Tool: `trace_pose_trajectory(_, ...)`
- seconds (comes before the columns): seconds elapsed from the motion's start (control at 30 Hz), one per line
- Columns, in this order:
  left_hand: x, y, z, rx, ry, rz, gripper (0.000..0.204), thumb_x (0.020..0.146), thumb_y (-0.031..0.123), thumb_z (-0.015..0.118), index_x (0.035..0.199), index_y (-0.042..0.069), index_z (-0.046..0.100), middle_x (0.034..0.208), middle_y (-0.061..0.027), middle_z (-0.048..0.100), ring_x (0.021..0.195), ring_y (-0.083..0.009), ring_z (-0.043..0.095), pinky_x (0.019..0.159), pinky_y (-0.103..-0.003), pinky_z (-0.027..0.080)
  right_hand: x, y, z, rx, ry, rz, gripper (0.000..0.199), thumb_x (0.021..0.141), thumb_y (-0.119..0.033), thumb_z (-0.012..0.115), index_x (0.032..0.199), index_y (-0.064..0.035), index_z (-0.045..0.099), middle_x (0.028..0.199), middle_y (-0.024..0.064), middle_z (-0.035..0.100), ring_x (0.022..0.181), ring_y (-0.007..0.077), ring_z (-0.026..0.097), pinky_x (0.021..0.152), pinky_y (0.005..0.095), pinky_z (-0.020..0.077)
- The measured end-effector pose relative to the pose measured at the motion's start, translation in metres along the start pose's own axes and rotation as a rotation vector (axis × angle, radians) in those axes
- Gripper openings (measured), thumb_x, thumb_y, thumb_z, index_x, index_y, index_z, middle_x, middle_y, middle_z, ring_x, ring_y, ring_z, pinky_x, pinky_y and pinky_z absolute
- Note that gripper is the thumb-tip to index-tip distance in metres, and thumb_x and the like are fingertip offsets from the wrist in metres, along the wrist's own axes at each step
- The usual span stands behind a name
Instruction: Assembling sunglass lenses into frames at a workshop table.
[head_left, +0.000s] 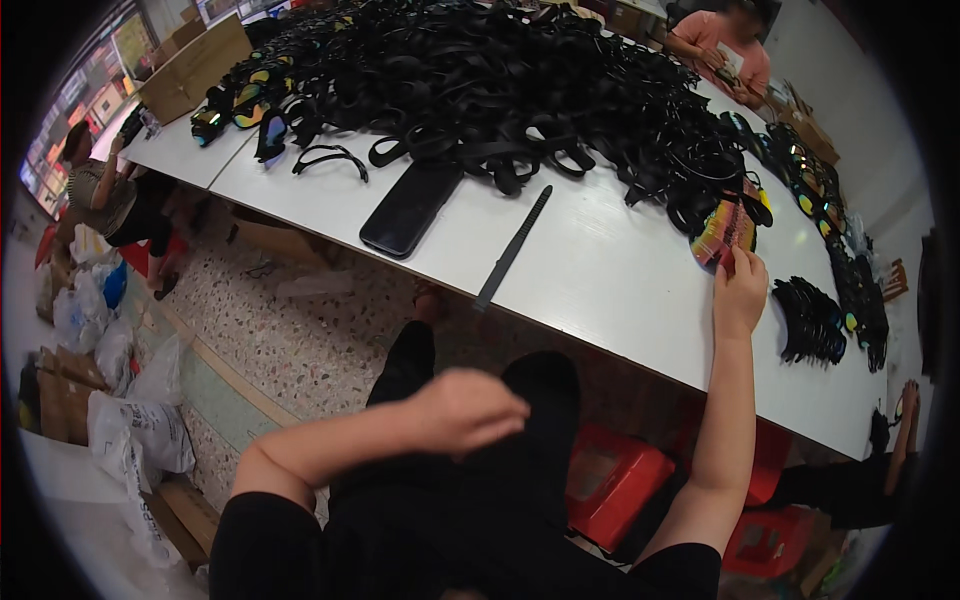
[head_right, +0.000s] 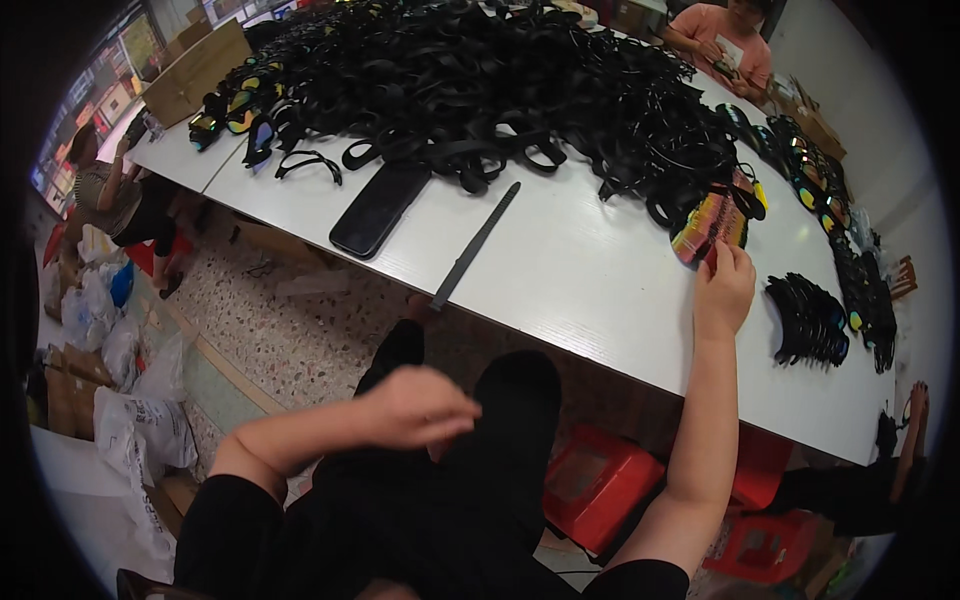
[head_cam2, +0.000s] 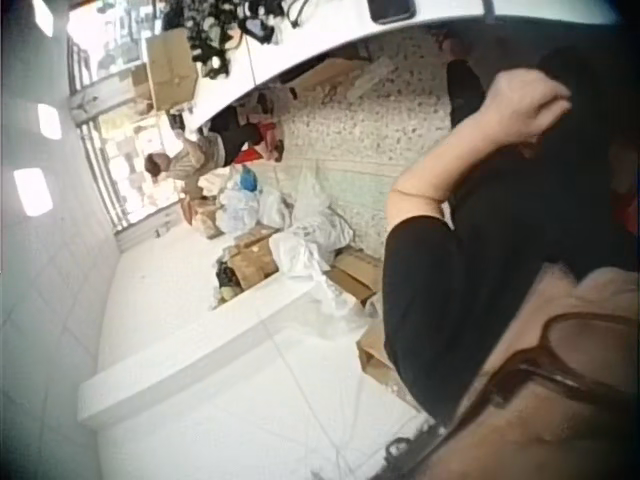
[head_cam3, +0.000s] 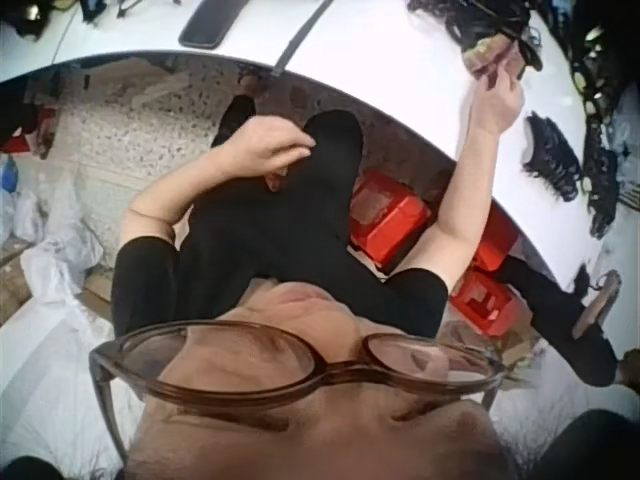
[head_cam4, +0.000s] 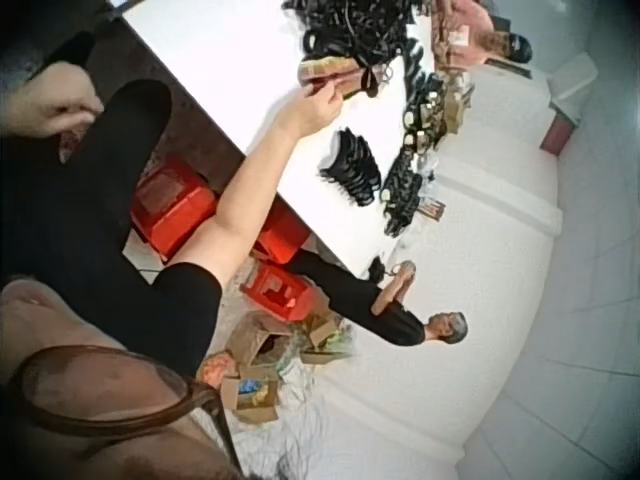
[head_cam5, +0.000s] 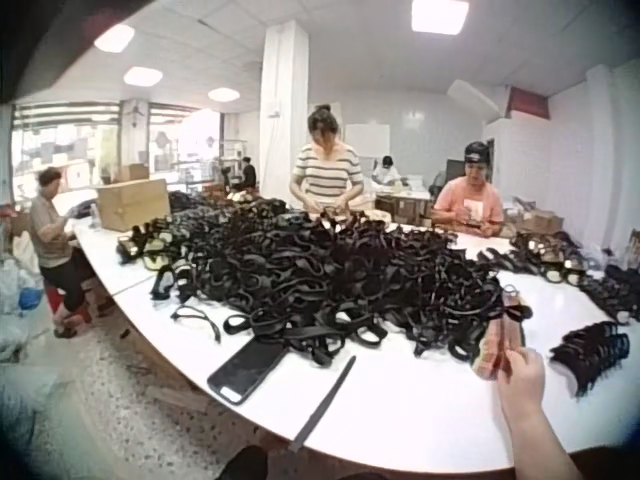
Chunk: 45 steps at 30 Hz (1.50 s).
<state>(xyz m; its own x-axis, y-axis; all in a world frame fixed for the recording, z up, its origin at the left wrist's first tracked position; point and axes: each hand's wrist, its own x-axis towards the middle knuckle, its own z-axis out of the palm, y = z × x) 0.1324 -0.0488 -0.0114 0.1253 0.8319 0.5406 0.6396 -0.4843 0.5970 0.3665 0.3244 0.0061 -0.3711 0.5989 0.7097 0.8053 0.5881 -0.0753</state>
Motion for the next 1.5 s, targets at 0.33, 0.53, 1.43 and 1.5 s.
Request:
trace_pose_trajectory(0.33, 0.137, -0.139, -0.116, 0.908, 0.324, -0.53, 0.011, 0.082, 0.008, 0.065, 0.092, 0.007, 0.069, 0.099, -0.0126, 0.063, 0.095, -0.0317, 0.064, 0.077, -0.045, 0.054, -0.013, -0.003, -0.018, 0.068, 0.235, -0.07, 0.032, 0.075, -0.008, 0.076, 0.106, -0.0057, 0.066, 0.106, 0.009, 0.065, 0.101, 0.0294, 0.061, 0.091, 0.0408, 0.0495)
trace_pose_trajectory(0.53, 0.184, -0.139, -0.122, 0.856, 0.236, -0.473, 0.013, 0.086, 0.013, 0.06, 0.089, 0.007, 0.071, 0.101, -0.0138, 0.063, 0.1, -0.0334, 0.062, 0.085, -0.042, 0.052, -0.017, 0.0, -0.021, 0.185, 0.292, -0.079, 0.036, 0.072, -0.008, 0.078, 0.105, -0.0045, 0.064, 0.104, 0.0096, 0.064, 0.1, 0.0288, 0.062, 0.09, 0.0402, 0.0502)
trace_pose_trajectory(1.43, 0.074, 0.009, -0.035, -1.413, -0.196, -0.82, 0.016, 0.098, 0.013, 0.058, 0.104, -0.001, 0.063, 0.06, 0.0016, 0.044, 0.044, -0.0076, 0.039, 0.05, -0.027, 0.044, -0.165, -0.162, -0.106, 2.587, -0.554, 0.672, 0.039, 0.073, -0.019, 0.079, 0.103, -0.0041, 0.059, 0.104, 0.011, 0.06, 0.14, 0.0434, 0.037, 0.116, 0.0593, 0.0291)
trace_pose_trajectory(1.5, 0.052, 0.001, -0.013, -1.52, -0.222, -0.97, 0.02, 0.097, 0.013, 0.055, 0.098, -0.005, 0.063, 0.056, 0.0022, 0.042, 0.041, -0.0063, 0.037, 0.045, -0.026, 0.039, -0.188, -0.157, -0.09, 2.742, -0.556, 0.605, 0.038, 0.074, -0.021, 0.079, 0.103, -0.0071, 0.059, 0.104, 0.0064, 0.059, 0.14, 0.0429, 0.036, 0.115, 0.0655, 0.0278)
